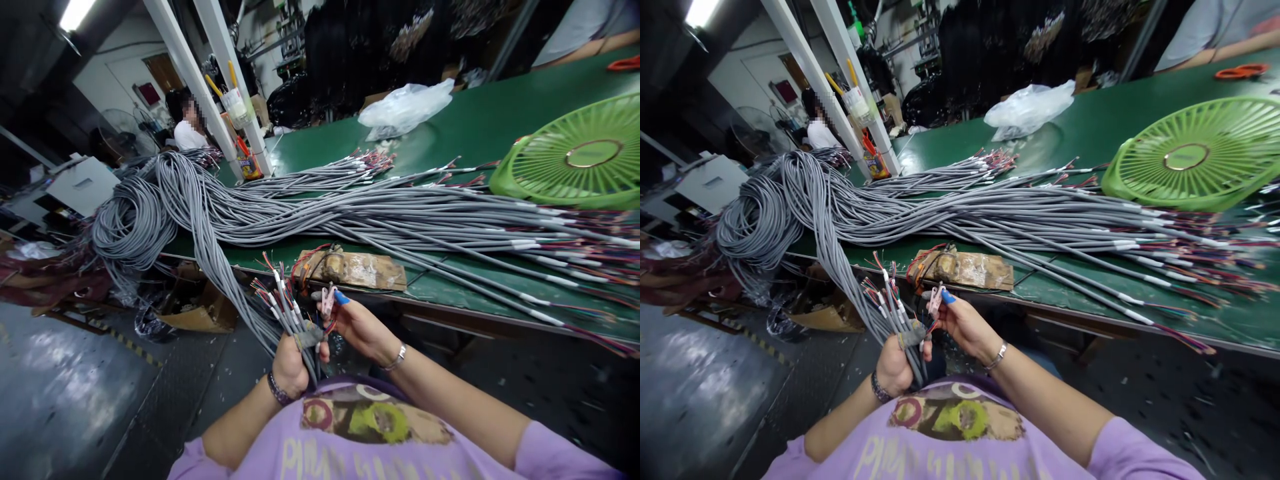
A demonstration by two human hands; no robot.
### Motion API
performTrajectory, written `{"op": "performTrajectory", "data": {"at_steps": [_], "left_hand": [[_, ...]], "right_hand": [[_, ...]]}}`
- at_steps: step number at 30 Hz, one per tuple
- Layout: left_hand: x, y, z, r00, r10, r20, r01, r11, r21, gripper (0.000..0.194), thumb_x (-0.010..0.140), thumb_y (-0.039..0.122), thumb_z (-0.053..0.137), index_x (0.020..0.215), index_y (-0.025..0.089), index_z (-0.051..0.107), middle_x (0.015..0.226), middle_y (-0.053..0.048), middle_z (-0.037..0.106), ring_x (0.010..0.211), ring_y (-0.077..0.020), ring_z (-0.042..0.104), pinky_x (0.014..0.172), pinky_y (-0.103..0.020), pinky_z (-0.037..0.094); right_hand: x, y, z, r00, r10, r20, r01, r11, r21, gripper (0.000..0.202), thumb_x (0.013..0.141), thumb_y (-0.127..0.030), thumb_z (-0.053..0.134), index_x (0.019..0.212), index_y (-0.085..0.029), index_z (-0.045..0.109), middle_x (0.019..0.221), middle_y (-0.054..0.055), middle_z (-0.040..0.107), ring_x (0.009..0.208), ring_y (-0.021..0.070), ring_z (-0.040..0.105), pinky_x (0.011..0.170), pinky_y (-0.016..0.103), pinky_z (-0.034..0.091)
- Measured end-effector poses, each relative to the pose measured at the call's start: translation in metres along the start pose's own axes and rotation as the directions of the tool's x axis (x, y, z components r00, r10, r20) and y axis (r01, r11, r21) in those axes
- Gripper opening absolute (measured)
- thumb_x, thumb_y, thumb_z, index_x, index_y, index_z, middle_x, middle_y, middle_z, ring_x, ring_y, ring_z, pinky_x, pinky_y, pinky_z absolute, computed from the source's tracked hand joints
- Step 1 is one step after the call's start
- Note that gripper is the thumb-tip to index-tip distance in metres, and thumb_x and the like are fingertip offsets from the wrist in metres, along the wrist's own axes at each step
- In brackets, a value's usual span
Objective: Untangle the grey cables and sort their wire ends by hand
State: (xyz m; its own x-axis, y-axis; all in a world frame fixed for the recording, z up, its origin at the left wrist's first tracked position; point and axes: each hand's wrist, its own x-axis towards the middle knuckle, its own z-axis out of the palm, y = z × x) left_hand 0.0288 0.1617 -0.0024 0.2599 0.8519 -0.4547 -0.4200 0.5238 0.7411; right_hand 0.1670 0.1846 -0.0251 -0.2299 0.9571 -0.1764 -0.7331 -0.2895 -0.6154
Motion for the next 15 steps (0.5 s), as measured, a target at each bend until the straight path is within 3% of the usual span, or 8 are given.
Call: {"op": "performTrajectory", "data": {"at_steps": [8, 15], "left_hand": [[0.011, -0.003, 0.001, 0.998, -0.047, -0.032, 0.046, 0.998, -0.036, 0.016, 0.054, 0.025, 0.068, 0.06, 0.011, 0.061, 0.045, -0.002, 0.057, 0.041, -0.009, 0.05, 0.046, -0.022, 0.041], [0.011, -0.007, 0.003, 0.999, -0.036, -0.04, 0.037, 0.999, 0.019, 0.016, 0.053, 0.025, 0.067, 0.061, 0.013, 0.061, 0.042, -0.001, 0.056, 0.044, -0.013, 0.054, 0.051, -0.026, 0.046]], "right_hand": [[0.01, -0.001, 0.001, 0.996, 0.041, -0.077, -0.033, 0.994, 0.103, 0.022, 0.072, -0.038, 0.072, 0.076, -0.017, 0.064, 0.071, 0.001, 0.065, 0.064, 0.0119, 0.055, 0.062, 0.025, 0.043], [0.011, 0.0, 0.001, 0.995, 0.022, -0.095, -0.011, 0.994, 0.112, 0.028, 0.072, -0.044, 0.072, 0.076, -0.017, 0.064, 0.068, 0.0, 0.064, 0.062, 0.01, 0.055, 0.062, 0.023, 0.045]]}}
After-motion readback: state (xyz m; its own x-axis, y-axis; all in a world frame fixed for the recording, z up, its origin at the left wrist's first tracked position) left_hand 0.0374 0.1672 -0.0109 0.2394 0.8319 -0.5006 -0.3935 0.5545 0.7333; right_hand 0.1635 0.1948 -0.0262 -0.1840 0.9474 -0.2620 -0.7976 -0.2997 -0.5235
